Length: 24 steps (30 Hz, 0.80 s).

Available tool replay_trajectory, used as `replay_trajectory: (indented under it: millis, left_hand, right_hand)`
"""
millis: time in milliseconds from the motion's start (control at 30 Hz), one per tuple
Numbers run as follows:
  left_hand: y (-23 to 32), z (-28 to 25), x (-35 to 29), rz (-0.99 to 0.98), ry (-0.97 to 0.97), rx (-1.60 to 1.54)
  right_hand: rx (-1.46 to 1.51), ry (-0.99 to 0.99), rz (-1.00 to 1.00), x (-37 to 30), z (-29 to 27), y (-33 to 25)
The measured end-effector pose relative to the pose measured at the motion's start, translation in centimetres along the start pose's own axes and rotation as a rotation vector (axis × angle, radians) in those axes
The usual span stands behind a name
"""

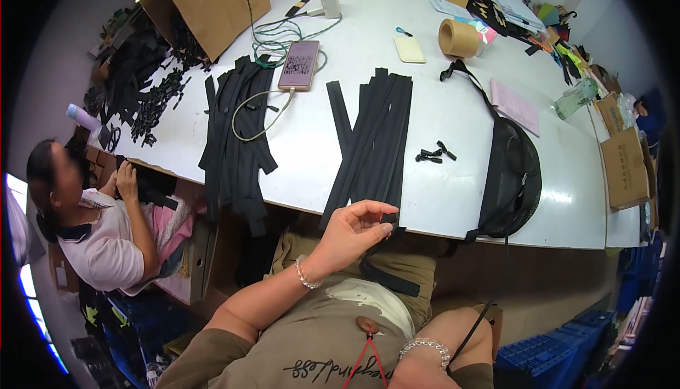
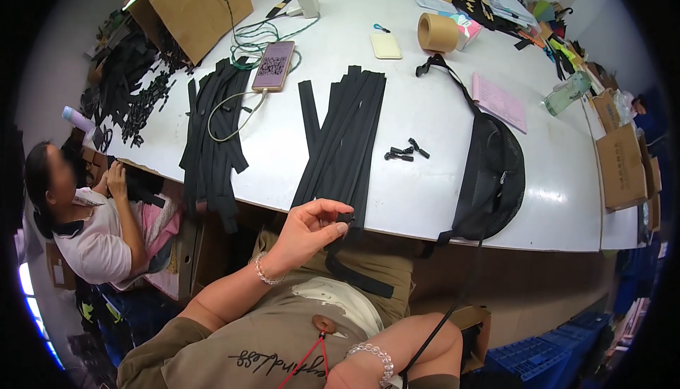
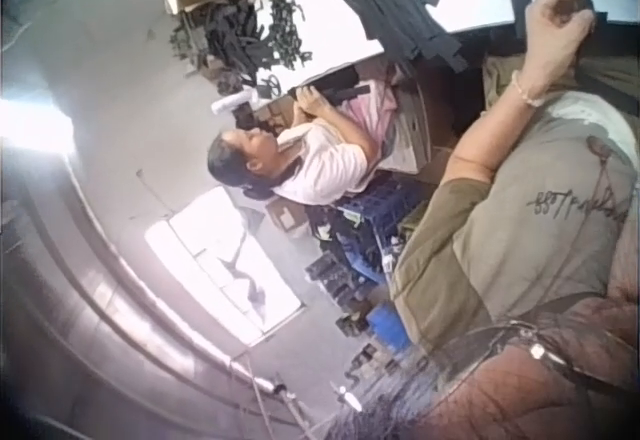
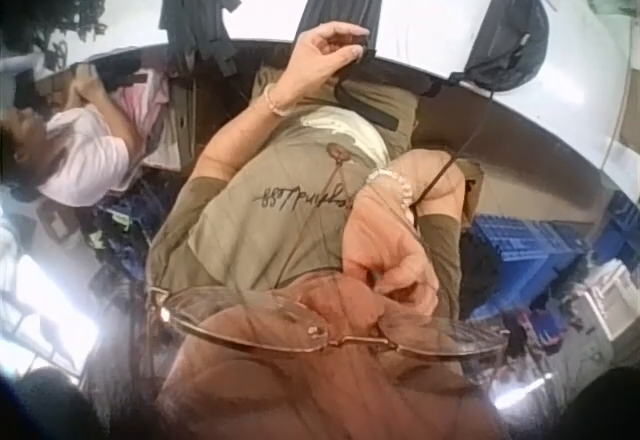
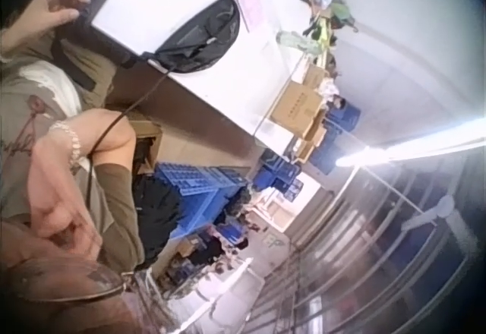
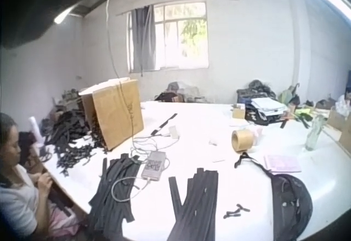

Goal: Assembling plastic buckles onto black nylon straps at a workshop bench.

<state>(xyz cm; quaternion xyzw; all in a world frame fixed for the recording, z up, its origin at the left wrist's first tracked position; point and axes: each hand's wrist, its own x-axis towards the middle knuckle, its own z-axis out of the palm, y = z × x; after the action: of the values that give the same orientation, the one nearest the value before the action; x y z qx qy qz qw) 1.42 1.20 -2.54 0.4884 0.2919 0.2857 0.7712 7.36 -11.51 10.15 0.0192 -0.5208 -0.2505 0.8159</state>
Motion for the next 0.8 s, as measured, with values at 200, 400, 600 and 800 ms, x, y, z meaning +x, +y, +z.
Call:
replay_trajectory:
  millis: [200, 400, 600, 800]
  left_hand:
    - [-0.1, -0.1, 0.4, 0.027, -0.009, -0.058]
    - [0.1, -0.1, 0.5, 0.01, 0.008, -0.072]
    - [0.3, -0.5, 0.3, 0.029, 0.018, -0.083]
    - [0.2, -0.4, 0.0, 0.028, -0.025, -0.06]
  right_hand:
    - [-0.274, 0.056, -0.193, 1.0, -0.3, 0.7]
    - [-0.171, -0.36, 0.007, 0.1, -2.8, 1.8]
    - [-0.789, -0.858, 1.031, -5.3, -8.6, 3.3]
    - [-0.566, -0.592, 1.603, -8.6, -10.6, 2.8]
